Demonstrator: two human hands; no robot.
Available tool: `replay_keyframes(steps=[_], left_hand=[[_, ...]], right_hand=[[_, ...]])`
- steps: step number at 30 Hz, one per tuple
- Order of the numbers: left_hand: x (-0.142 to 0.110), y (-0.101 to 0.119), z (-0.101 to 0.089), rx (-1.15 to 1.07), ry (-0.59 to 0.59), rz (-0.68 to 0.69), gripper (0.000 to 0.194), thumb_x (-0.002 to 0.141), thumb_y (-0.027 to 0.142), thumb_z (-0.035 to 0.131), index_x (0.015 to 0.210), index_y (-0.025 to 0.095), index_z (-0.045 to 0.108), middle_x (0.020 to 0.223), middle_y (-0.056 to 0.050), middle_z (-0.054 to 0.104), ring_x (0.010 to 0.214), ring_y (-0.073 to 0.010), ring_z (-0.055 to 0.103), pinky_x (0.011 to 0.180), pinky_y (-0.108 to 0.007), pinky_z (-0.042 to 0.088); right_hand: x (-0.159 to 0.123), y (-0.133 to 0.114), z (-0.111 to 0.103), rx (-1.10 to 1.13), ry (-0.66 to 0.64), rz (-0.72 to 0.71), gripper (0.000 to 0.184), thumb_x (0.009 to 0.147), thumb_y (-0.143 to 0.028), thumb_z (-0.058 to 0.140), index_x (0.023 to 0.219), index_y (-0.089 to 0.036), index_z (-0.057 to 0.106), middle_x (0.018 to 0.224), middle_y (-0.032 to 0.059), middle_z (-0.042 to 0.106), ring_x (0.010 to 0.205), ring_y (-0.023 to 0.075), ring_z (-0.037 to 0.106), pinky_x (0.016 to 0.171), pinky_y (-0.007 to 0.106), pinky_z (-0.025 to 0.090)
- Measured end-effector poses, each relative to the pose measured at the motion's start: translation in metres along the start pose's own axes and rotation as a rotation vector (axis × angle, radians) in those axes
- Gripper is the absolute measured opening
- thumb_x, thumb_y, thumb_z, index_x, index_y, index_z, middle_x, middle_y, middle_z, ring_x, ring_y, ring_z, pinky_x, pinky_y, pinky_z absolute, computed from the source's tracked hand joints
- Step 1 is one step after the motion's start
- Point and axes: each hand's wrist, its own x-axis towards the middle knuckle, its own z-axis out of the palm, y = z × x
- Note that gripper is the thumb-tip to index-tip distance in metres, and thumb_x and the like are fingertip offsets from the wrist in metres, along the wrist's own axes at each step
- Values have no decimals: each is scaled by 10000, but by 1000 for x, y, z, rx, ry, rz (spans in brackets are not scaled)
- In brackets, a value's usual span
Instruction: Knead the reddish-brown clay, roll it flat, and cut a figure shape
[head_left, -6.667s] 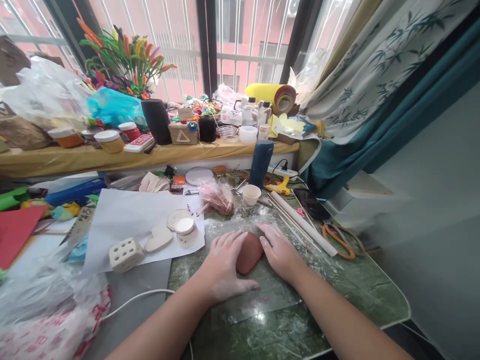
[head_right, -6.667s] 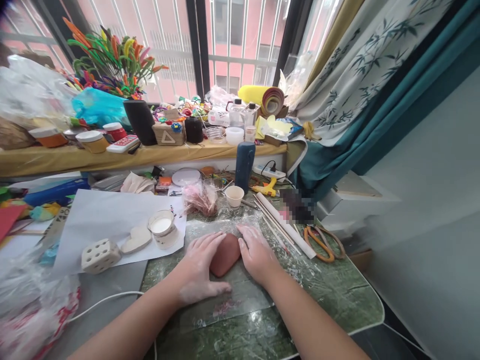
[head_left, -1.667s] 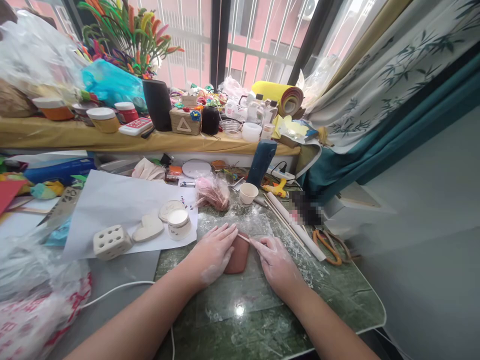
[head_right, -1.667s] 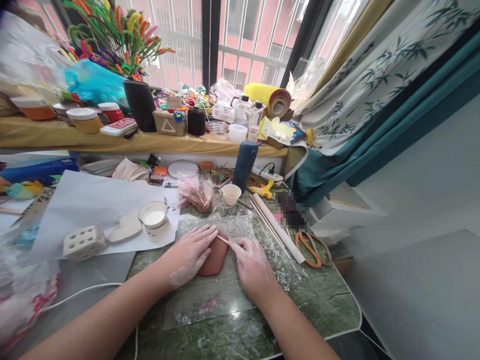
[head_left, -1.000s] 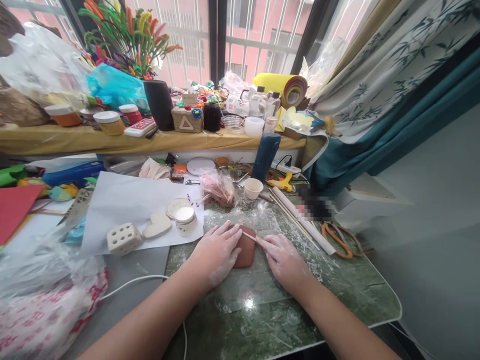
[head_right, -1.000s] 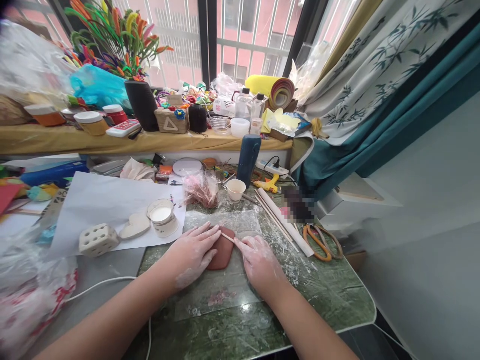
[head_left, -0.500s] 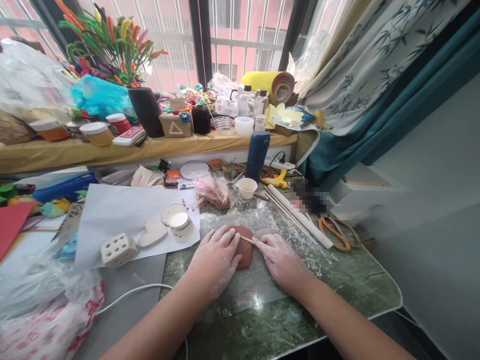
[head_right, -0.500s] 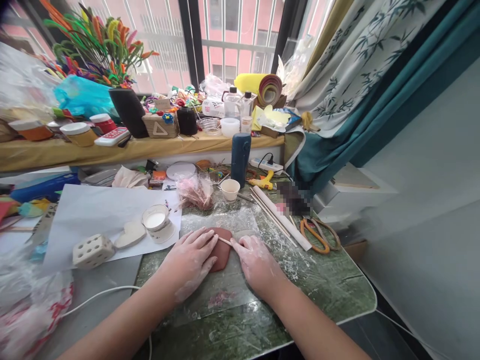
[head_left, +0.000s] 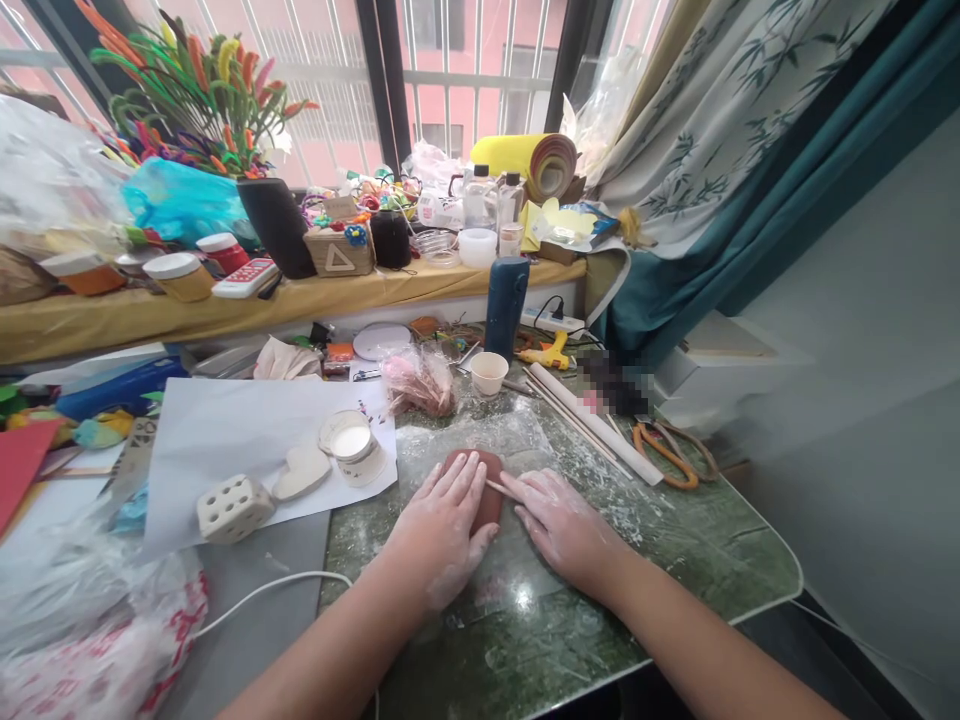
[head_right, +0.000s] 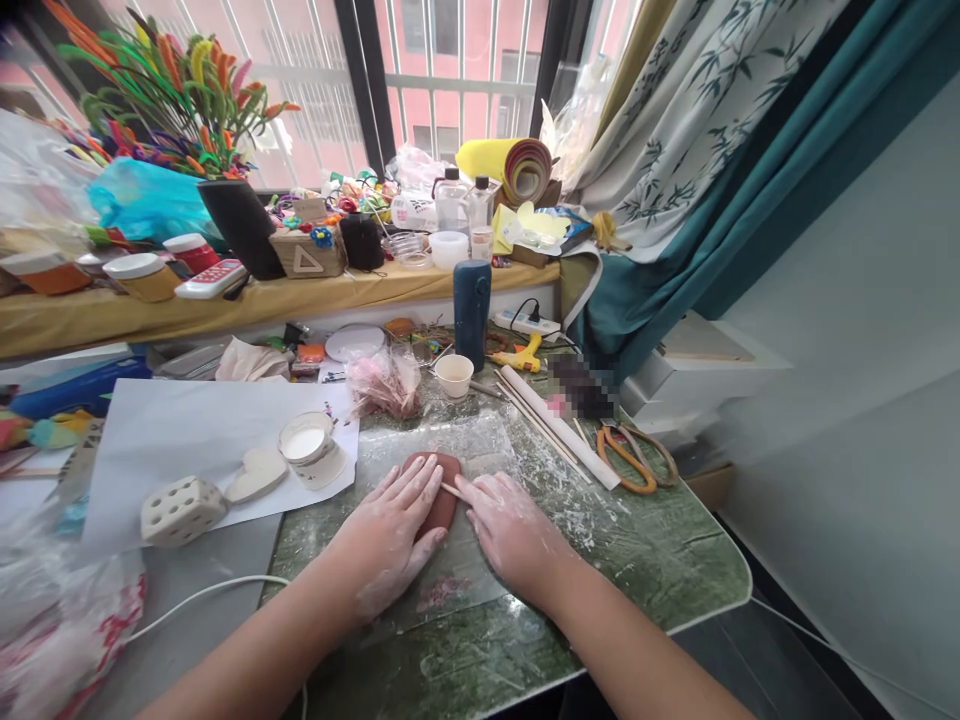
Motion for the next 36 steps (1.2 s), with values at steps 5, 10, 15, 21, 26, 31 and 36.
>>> replay_keyframes(steps=[5, 10, 15, 21, 26, 31, 36], left_hand=[[-6, 5, -7, -4, -73, -15, 711, 961, 490, 472, 1552, 113, 357, 1633, -133, 276, 1526, -316, 242, 1240, -509, 236], [-19, 16, -21, -1, -133, -73, 722, 917, 440, 548, 1521, 70, 407, 1602, -181, 332, 1486, -337, 337, 1208, -486, 329], [-17, 15, -20, -12, -85, -53, 632, 928, 455, 535, 1452, 102, 508, 1552, -185, 434, 1472, -343, 364, 1211, -514, 316], [-8, 11, -4, -19, -14, 29, 770, 911, 508, 566, 1552, 139, 351, 1642, -149, 256, 1536, -317, 201, 1245, -511, 230], [-15, 16, -9, -13, -112, 7, 775, 944, 567, 482, 1561, 119, 342, 1633, -156, 254, 1530, -321, 215, 1248, -503, 223], [-29, 25, -20, -2, -197, -35, 783, 940, 557, 502, 1525, 47, 398, 1596, -199, 316, 1496, -358, 302, 1224, -502, 299], [-38, 28, -21, 32, -182, -55, 709, 956, 548, 446, 1469, 61, 498, 1546, -220, 414, 1440, -363, 413, 1174, -479, 382]], right_hand=[[-2, -4, -3, -14, -72, -10, 565, 943, -94, 463, 1500, -185, 439, 1127, 115, 638, 1002, 264, 542, 922, 455, 499], [-7, -16, -8, -8, -125, -49, 565, 935, -106, 483, 1489, -215, 459, 1115, 107, 631, 967, 256, 534, 892, 437, 493], [-7, -18, -3, 0, -68, 21, 570, 961, -114, 437, 1522, -199, 401, 1099, 105, 643, 975, 258, 540, 901, 440, 491], [-8, -16, 4, -78, -34, 22, 507, 954, -125, 461, 1455, -185, 504, 1024, 110, 638, 935, 265, 543, 868, 445, 485], [-11, -20, -1, -58, -57, 2, 489, 988, -193, 478, 1476, -199, 477, 1063, 106, 639, 958, 260, 548, 876, 438, 476], [-12, -24, -4, -27, -36, 33, 396, 1007, -294, 506, 1386, -197, 565, 1045, 101, 638, 958, 255, 568, 863, 422, 483], [-11, -26, -6, -48, -90, -83, 450, 995, -321, 547, 1436, -234, 525, 995, 81, 642, 902, 240, 572, 816, 396, 477]])
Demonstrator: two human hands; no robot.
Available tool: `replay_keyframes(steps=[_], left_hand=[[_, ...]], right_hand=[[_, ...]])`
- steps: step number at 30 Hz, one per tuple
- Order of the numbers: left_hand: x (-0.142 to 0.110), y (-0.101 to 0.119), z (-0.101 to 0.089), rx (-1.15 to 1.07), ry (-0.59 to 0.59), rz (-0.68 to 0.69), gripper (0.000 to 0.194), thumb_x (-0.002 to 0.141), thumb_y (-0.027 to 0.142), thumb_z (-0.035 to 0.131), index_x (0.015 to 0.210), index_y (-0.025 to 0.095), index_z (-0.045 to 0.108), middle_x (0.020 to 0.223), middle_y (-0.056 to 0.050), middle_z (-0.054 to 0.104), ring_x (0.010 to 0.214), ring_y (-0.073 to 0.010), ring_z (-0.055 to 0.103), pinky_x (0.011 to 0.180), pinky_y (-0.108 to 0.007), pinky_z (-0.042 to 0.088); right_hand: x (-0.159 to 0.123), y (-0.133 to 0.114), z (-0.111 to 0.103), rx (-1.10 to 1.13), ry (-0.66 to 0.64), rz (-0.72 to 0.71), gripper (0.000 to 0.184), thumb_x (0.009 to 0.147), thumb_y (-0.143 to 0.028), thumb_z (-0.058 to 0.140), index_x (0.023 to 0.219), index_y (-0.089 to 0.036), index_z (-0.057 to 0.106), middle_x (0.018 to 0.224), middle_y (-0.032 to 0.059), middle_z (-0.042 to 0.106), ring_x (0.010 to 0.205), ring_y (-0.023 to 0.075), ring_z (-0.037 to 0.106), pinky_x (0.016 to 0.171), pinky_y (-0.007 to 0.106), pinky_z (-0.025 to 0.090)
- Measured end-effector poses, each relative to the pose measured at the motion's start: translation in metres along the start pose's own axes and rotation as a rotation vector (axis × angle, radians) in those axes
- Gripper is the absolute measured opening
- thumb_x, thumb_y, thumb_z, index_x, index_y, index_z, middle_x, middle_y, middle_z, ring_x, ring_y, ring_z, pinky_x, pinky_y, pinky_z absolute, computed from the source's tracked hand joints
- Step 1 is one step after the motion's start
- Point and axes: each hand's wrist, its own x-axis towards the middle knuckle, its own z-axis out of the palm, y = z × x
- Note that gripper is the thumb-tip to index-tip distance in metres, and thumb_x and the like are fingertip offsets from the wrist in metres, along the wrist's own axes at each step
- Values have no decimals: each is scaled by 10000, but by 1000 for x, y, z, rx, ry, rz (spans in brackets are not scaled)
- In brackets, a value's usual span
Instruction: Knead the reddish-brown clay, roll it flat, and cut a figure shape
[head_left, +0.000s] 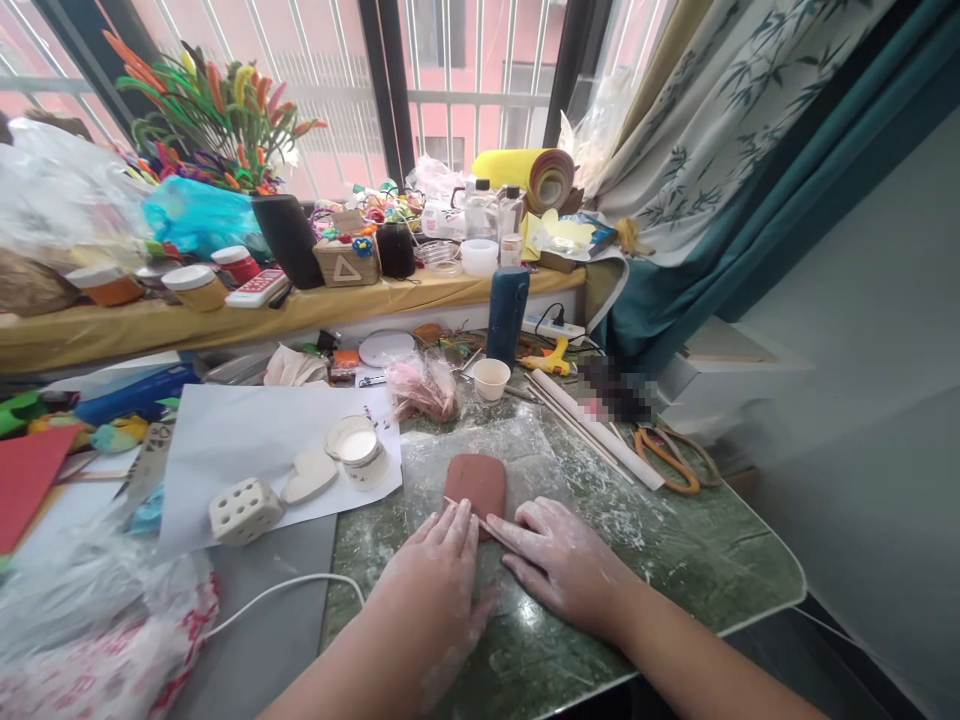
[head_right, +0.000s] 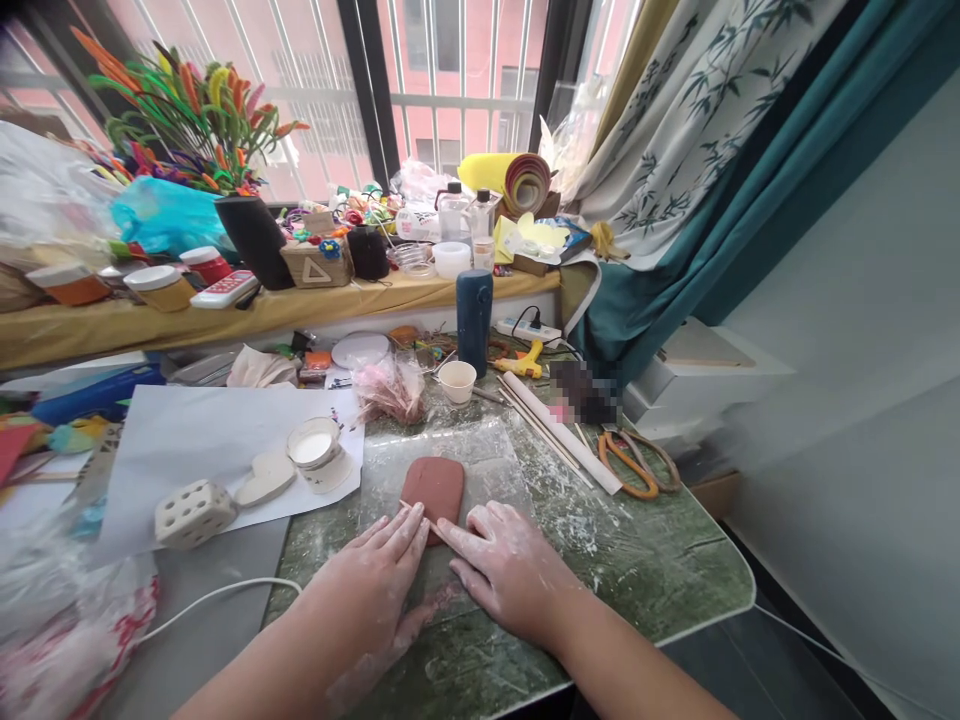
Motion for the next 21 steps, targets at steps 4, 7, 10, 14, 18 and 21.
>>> replay_keyframes(steps=[4, 7, 10, 14, 18, 21], left_hand=[[-3, -1, -3, 5, -3, 25, 682, 930, 516, 484, 1449, 76, 526, 1522, -221, 454, 1427, -360, 436, 1164, -483, 393], [-5, 0, -6, -13, -20, 3, 680, 912, 485, 524, 1438, 53, 535, 1510, -239, 461, 1423, -373, 437, 1166, -495, 392], [-7, 3, -7, -24, -32, -14, 684, 908, 464, 541, 1454, 51, 514, 1525, -234, 439, 1428, -371, 431, 1184, -501, 367], [-5, 5, -2, -47, -36, -5, 757, 928, 514, 508, 1501, 24, 434, 1563, -234, 362, 1469, -370, 358, 1215, -512, 312], [1, 3, 6, -52, 16, 9, 821, 946, 619, 435, 1539, 53, 373, 1605, -189, 294, 1512, -341, 269, 1248, -498, 242], [8, 2, 8, -45, 43, 6, 857, 944, 672, 391, 1556, 73, 342, 1622, -169, 263, 1525, -338, 230, 1256, -509, 204]], right_hand=[[1, -2, -2, -40, -21, -74, 487, 994, -314, 549, 1470, -234, 489, 951, 70, 636, 862, 234, 563, 780, 379, 465], [2, -4, -3, -58, -27, -97, 497, 993, -309, 549, 1481, -246, 478, 938, 62, 631, 849, 231, 555, 776, 377, 461], [2, -4, -3, -46, -38, -94, 461, 996, -323, 544, 1450, -248, 515, 938, 63, 632, 854, 231, 559, 779, 380, 467], [1, -3, -1, -9, -42, -24, 436, 1010, -334, 514, 1428, -211, 532, 980, 84, 652, 893, 245, 586, 811, 407, 488], [1, 1, 4, 33, 36, 100, 428, 1002, -324, 520, 1404, -177, 545, 1073, 116, 670, 985, 261, 613, 883, 425, 503], [1, 2, 5, 51, 49, 118, 444, 983, -339, 554, 1404, -199, 541, 1093, 109, 675, 1006, 268, 619, 903, 441, 510]])
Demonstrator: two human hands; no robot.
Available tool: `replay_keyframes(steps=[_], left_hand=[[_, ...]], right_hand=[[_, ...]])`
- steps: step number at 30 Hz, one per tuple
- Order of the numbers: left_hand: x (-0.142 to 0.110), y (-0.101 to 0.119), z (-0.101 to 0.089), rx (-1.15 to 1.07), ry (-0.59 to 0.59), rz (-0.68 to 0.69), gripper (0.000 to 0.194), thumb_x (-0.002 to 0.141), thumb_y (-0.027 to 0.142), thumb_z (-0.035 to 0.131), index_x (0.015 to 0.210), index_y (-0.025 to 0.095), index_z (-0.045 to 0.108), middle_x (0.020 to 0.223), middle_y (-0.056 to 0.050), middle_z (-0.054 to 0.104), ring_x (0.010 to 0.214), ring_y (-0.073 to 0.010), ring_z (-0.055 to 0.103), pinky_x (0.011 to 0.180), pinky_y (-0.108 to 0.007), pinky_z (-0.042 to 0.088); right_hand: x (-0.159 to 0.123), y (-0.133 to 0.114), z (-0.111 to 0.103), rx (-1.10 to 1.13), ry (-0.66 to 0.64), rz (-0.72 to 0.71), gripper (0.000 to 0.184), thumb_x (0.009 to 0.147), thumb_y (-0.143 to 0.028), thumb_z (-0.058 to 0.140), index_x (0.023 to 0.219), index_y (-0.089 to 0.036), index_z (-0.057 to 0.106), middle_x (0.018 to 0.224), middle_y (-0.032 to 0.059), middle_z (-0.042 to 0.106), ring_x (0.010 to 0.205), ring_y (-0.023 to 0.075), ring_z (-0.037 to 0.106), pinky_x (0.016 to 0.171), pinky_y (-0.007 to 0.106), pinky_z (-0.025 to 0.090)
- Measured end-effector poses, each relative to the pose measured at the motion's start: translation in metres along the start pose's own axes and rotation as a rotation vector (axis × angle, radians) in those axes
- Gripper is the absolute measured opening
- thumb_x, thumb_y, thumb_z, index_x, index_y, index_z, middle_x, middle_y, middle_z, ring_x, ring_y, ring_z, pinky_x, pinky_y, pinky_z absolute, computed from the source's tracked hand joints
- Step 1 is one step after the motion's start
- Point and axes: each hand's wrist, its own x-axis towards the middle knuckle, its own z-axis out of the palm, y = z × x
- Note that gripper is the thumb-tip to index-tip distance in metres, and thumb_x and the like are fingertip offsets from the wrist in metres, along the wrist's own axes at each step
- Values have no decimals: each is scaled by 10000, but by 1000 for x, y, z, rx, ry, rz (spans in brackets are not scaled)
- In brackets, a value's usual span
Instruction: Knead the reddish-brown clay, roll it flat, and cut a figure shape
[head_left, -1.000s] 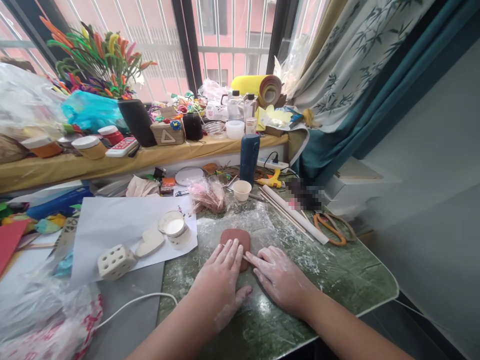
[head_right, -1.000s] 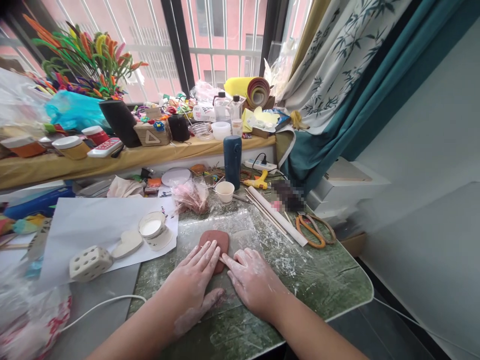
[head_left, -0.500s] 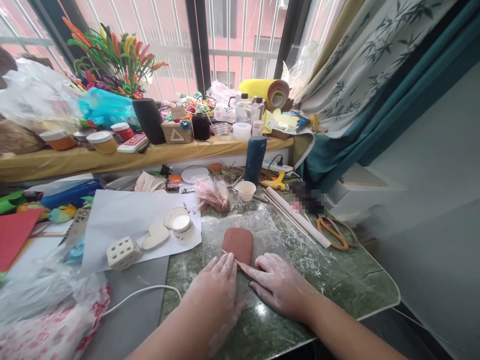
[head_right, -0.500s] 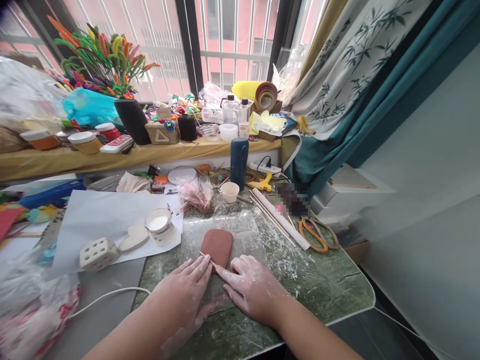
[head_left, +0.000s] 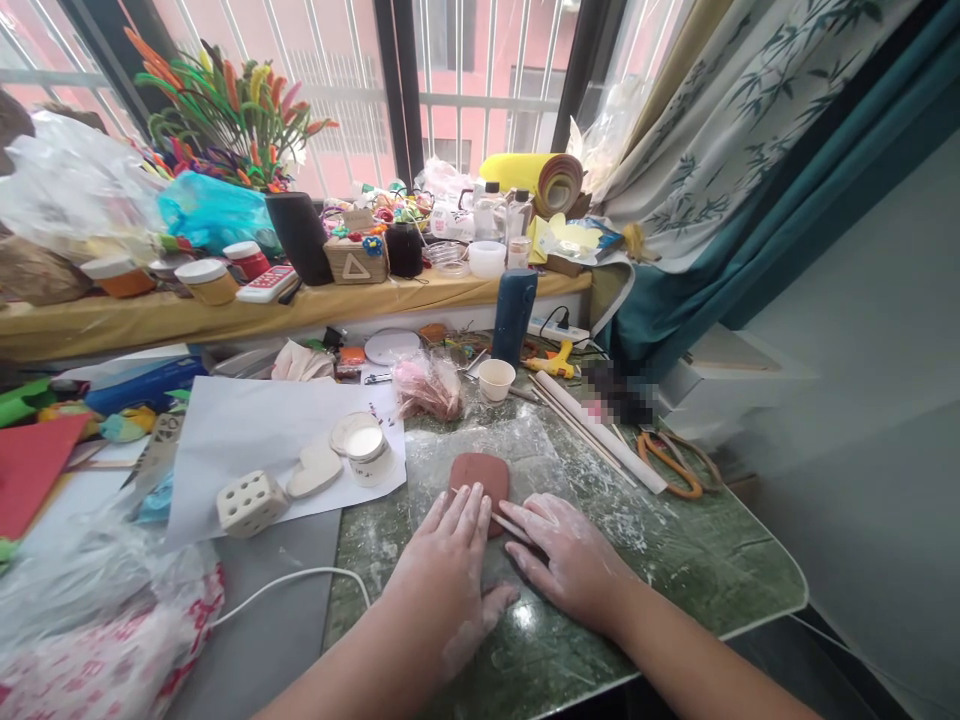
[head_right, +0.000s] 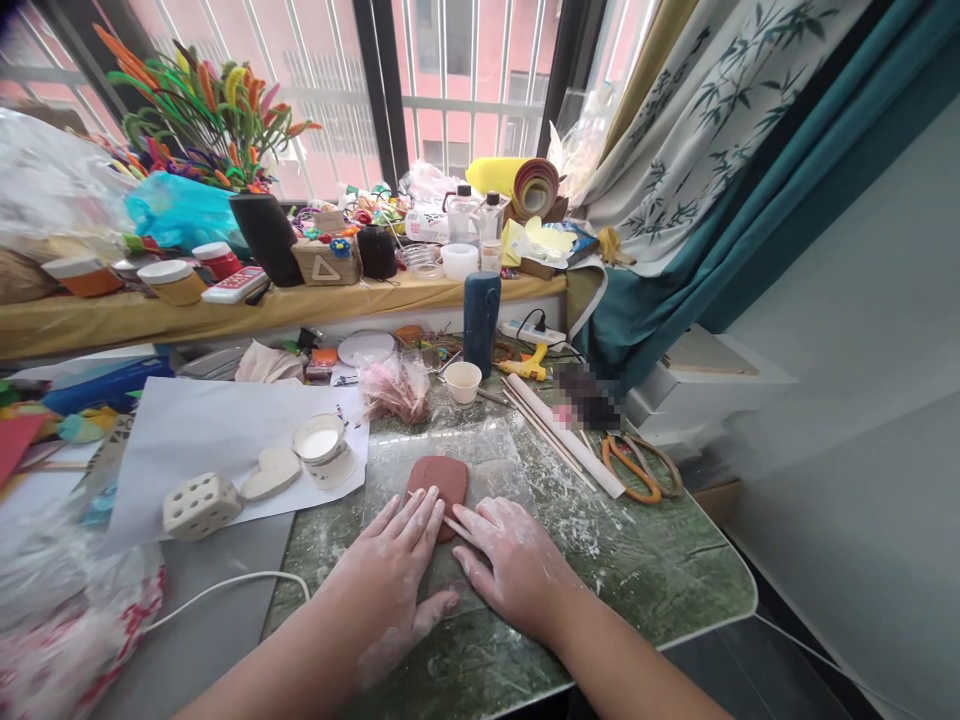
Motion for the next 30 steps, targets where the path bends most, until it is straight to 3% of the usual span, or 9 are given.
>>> replay_keyframes(steps=[6, 12, 19, 30], left_hand=[[15, -2, 3, 19, 28, -2, 894, 938, 724, 323, 1564, 86, 328, 1632, -153, 274, 1533, -333, 211, 1258, -499, 185], [28, -10, 11, 10, 36, 24, 952, 936, 756, 223, 1588, 63, 233, 1659, -158, 176, 1553, -317, 119, 1265, -503, 113], [39, -15, 14, -17, 144, 79, 1012, 898, 781, 320, 1602, 71, 161, 1667, -162, 166, 1559, -318, 62, 1264, -488, 75], [52, -24, 20, -54, 225, 113, 877, 960, 671, 325, 1607, 108, 145, 1671, -138, 185, 1561, -291, 68, 1263, -470, 115]], right_hand=[[-1, 0, 1, 44, 12, 14, 429, 971, -301, 558, 1392, -218, 543, 1089, 99, 672, 998, 269, 626, 908, 463, 531], [1, 2, 4, 77, 111, 92, 410, 944, -189, 542, 1352, -214, 580, 1184, 127, 620, 1097, 279, 598, 949, 460, 535], [7, 5, 5, 95, 85, 90, 469, 937, -121, 507, 1387, -236, 576, 1108, 108, 641, 1022, 264, 601, 912, 451, 549], [12, 11, 7, 11, 71, 106, 624, 850, -76, 542, 1460, -203, 517, 1199, 131, 637, 1072, 299, 553, 960, 494, 506]])
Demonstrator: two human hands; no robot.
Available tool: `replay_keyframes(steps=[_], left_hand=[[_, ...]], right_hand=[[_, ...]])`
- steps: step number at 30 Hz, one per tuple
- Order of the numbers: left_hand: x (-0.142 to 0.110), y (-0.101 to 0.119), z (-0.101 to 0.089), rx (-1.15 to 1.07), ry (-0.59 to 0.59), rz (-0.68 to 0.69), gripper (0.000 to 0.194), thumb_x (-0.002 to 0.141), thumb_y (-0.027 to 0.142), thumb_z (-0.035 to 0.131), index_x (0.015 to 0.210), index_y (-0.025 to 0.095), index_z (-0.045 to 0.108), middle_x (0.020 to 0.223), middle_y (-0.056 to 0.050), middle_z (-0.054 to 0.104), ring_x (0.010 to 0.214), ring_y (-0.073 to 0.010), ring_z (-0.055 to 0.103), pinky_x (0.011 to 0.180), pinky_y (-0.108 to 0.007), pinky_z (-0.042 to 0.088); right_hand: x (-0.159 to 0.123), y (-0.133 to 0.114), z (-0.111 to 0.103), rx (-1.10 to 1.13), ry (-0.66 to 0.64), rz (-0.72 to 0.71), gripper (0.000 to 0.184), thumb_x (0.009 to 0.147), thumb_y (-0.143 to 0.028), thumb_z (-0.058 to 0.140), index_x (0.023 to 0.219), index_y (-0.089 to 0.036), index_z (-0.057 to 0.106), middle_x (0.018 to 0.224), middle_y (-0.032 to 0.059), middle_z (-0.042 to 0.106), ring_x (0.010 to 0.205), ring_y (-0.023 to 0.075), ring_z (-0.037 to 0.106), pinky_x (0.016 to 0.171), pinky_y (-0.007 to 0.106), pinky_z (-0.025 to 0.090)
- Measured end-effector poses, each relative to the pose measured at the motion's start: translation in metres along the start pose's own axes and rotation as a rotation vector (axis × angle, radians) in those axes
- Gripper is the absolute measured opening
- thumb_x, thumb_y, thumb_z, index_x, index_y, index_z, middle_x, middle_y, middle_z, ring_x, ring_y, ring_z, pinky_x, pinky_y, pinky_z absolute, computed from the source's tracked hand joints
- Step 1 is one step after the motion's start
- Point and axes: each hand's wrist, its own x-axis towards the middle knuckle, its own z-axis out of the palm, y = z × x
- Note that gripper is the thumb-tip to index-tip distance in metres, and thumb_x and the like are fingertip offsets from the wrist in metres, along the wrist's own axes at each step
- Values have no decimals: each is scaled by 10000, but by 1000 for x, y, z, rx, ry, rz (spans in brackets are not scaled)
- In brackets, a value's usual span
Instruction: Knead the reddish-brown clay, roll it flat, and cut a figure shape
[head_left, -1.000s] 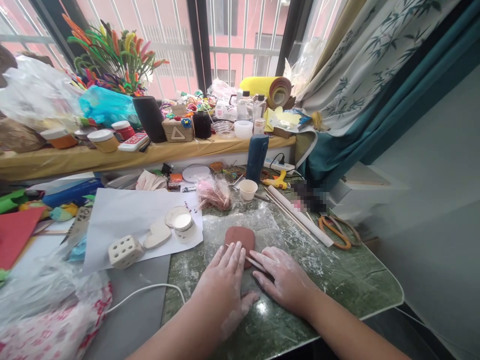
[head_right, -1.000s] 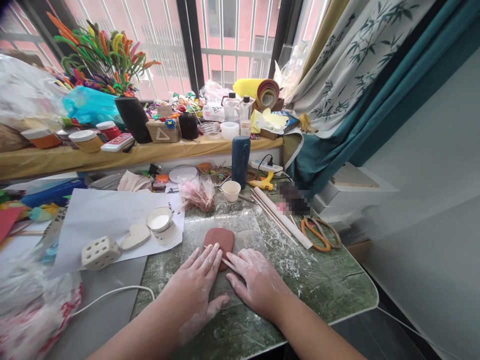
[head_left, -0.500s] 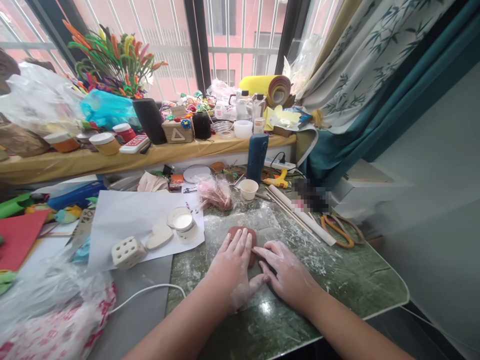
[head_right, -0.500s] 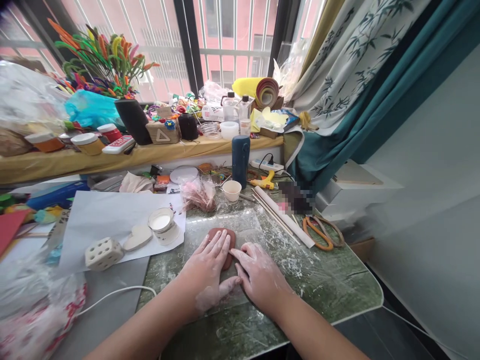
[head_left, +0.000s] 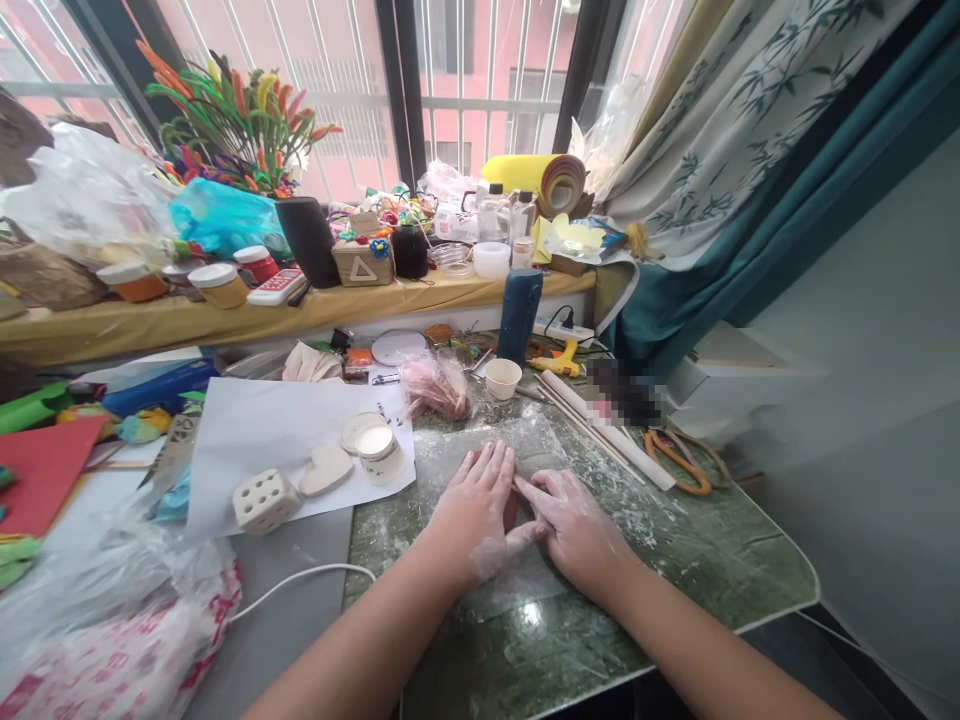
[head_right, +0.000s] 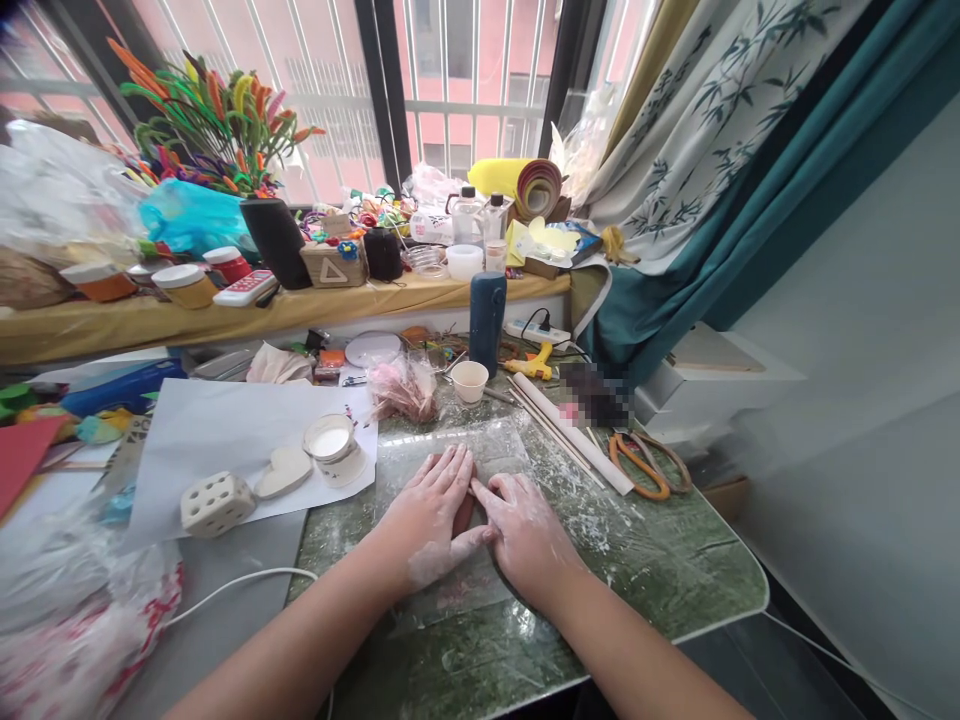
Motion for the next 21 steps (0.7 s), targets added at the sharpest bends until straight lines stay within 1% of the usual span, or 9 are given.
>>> replay_keyframes(steps=[2, 5, 7, 9, 12, 15, 17, 19, 21], left_hand=[[-4, 1, -2, 3, -8, 16, 898, 950, 702, 329, 1609, 121, 142, 1670, -133, 194, 1560, -293, 74, 1263, -472, 115], [-15, 4, -5, 13, -45, 23, 961, 921, 757, 339, 1614, 126, 129, 1669, -148, 180, 1555, -318, 95, 1257, -487, 131], [-19, 6, -7, 22, -66, 7, 984, 912, 772, 341, 1614, 119, 121, 1668, -167, 164, 1551, -335, 108, 1250, -498, 155], [-18, 7, -9, 28, -76, -10, 974, 919, 767, 335, 1613, 116, 130, 1665, -173, 171, 1550, -337, 110, 1248, -502, 168], [-4, 9, -14, 31, -110, -41, 951, 933, 753, 315, 1606, 100, 162, 1664, -175, 177, 1552, -331, 96, 1251, -503, 168], [17, 12, -17, 44, -156, -93, 950, 947, 738, 289, 1599, 59, 160, 1666, -191, 127, 1554, -325, 73, 1254, -494, 168], [32, 12, -17, 60, -167, -129, 938, 961, 718, 272, 1595, 37, 155, 1665, -199, 115, 1556, -316, 59, 1260, -480, 156], [47, 12, -16, 76, -165, -162, 912, 972, 698, 264, 1588, 30, 184, 1662, -206, 132, 1556, -312, 60, 1262, -472, 153], [60, 11, -13, 90, -143, -186, 867, 984, 677, 260, 1581, 48, 230, 1659, -202, 158, 1555, -313, 72, 1257, -485, 167]], right_hand=[[-1, -2, -2, 10, 12, 2, 578, 877, -90, 514, 1443, -204, 532, 1202, 133, 632, 1086, 300, 550, 966, 504, 501], [-2, -5, -7, 68, 33, -19, 497, 936, -152, 487, 1426, -211, 538, 1227, 128, 618, 1117, 289, 549, 991, 503, 493], [-3, -7, -10, 112, 51, -35, 478, 949, -167, 474, 1420, -219, 538, 1235, 120, 616, 1129, 280, 554, 1004, 494, 489], [-4, -7, -11, 148, 72, -23, 472, 945, -156, 463, 1404, -225, 547, 1225, 115, 623, 1135, 277, 559, 1012, 492, 485], [-4, -2, -11, 227, 113, 40, 434, 955, -168, 447, 1367, -230, 569, 1239, 110, 620, 1173, 277, 552, 1046, 497, 463], [-3, 7, -10, 371, 203, 130, 366, 968, -215, 451, 1306, -232, 591, 1272, 101, 606, 1221, 266, 540, 1071, 471, 450], [-2, 14, -11, 488, 262, 212, 325, 967, -236, 452, 1253, -228, 605, 1242, 95, 616, 1169, 252, 577, 1028, 439, 484], [-1, 18, -13, 585, 295, 282, 296, 962, -244, 449, 1205, -223, 617, 1181, 90, 633, 1080, 238, 615, 967, 413, 514], [0, 20, -16, 640, 301, 305, 272, 955, -252, 457, 1164, -217, 627, 1135, 88, 642, 1036, 234, 625, 942, 405, 519]])
